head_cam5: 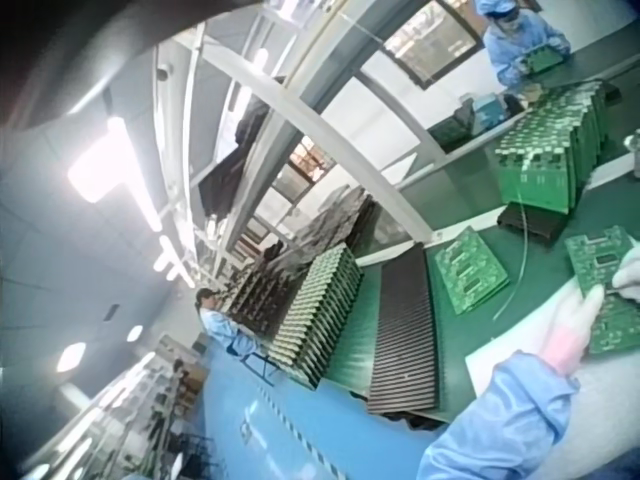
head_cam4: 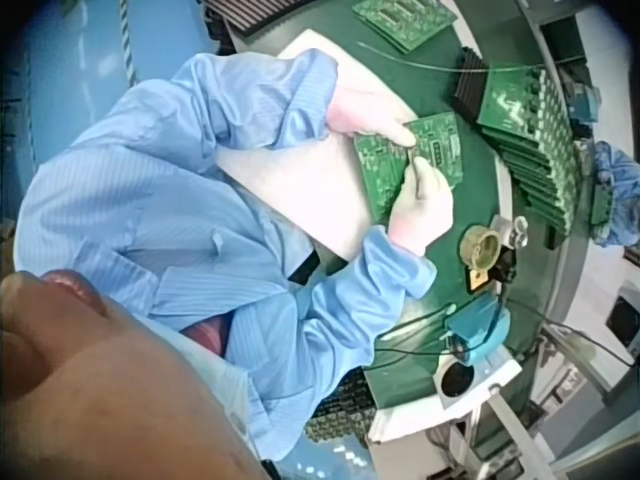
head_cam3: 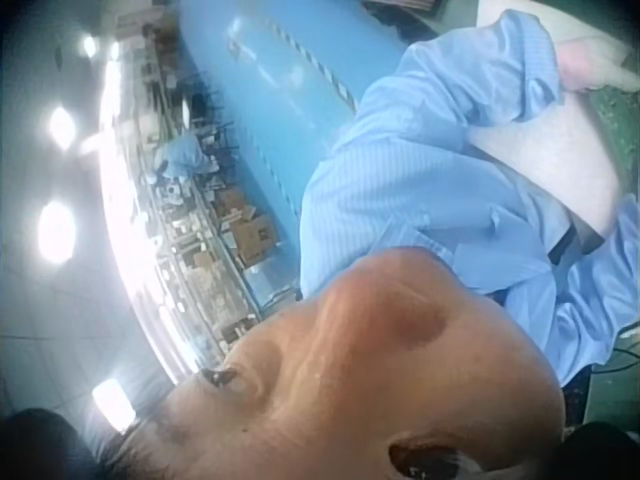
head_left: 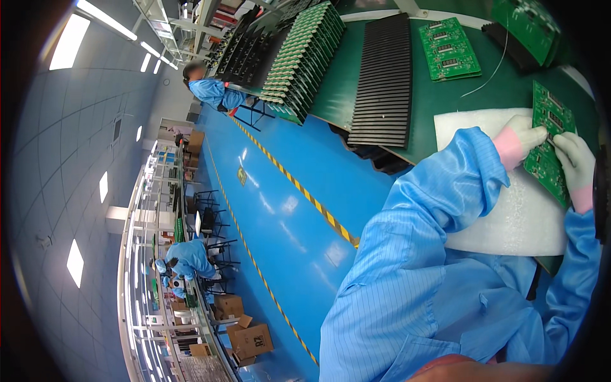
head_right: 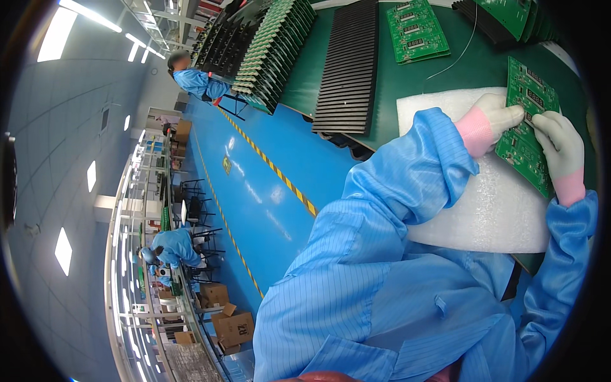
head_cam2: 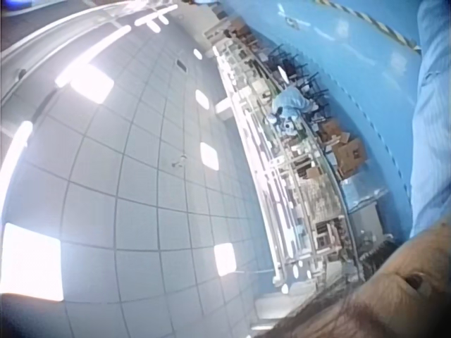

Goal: Assembling electronic components onto printed circuit boards at a manual assembly station.

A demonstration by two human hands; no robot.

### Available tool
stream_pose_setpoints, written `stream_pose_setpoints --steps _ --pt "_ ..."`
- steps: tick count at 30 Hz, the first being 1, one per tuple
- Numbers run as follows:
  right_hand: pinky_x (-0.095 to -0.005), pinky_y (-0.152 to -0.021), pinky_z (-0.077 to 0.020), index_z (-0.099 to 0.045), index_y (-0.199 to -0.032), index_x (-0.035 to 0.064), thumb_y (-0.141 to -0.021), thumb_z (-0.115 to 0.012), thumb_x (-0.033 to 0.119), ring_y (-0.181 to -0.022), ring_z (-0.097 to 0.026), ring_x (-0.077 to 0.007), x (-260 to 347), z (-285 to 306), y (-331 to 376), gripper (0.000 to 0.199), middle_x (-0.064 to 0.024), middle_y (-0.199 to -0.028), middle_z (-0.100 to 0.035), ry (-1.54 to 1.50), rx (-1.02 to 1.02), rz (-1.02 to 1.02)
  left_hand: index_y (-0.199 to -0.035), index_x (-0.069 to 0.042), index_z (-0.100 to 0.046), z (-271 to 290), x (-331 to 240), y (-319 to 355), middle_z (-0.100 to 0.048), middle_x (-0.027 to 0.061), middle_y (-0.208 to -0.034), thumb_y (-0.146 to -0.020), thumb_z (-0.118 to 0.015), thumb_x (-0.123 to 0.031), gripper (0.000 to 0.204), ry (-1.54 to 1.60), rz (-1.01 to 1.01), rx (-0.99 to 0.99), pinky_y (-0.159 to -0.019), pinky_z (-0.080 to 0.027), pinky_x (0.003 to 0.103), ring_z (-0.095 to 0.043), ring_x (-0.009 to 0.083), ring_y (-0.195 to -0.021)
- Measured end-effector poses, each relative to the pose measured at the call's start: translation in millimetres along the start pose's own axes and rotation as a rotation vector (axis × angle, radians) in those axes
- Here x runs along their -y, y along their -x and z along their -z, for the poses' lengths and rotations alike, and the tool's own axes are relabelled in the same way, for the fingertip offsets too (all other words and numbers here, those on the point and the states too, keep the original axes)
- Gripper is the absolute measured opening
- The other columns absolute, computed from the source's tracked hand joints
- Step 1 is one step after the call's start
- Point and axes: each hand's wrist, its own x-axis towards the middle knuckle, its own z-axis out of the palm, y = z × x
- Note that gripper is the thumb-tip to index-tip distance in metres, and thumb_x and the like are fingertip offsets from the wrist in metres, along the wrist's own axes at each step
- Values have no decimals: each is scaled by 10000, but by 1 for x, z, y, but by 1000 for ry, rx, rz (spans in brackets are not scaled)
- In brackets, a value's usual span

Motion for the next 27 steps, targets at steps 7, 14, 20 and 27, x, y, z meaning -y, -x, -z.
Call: stream_pose_setpoints --steps 7,14,20,27 --pt "-269 -791 -455 -632 -980 -5 -765 -593 -33 -886 -589 -218 14 14 -2 221 -87 -1059 -621 39 -12 -13 -914 73 -618 -9 -1 -3 -620 126 -769 -814 -526 -149 260 -127 -43 -8 -591 -475 278 -551 182 -646" --pt "-300 -707 -487 -673 -912 63 -710 -687 31 -738 -615 -226 33 13 -20 205 -46 -908 -668 106 -52 241 -1066 29 -571 19 -8 10 -628 142 -902 -871 -547 -296 380 -720 -294 62 -732 -457 289 -569 184 -786" --pt "-275 -699 -485 -701 -865 84 -713 -707 66 -734 -612 -185 41 15 -18 153 -16 -866 -675 154 21 31 -1163 76 -513 6 -13 4 -609 176 -1023 -922 -511 -148 329 8 105 140 -747 -495 261 -594 182 -833" --pt "-272 -706 -488 -707 -887 98 -716 -713 86 -744 -612 -180 39 22 -20 172 -14 -864 -677 214 80 29 -1168 83 -506 0 -12 3 -611 189 -1021 -921 -517 -142 335 12 100 115 -717 -502 240 -602 174 -821"
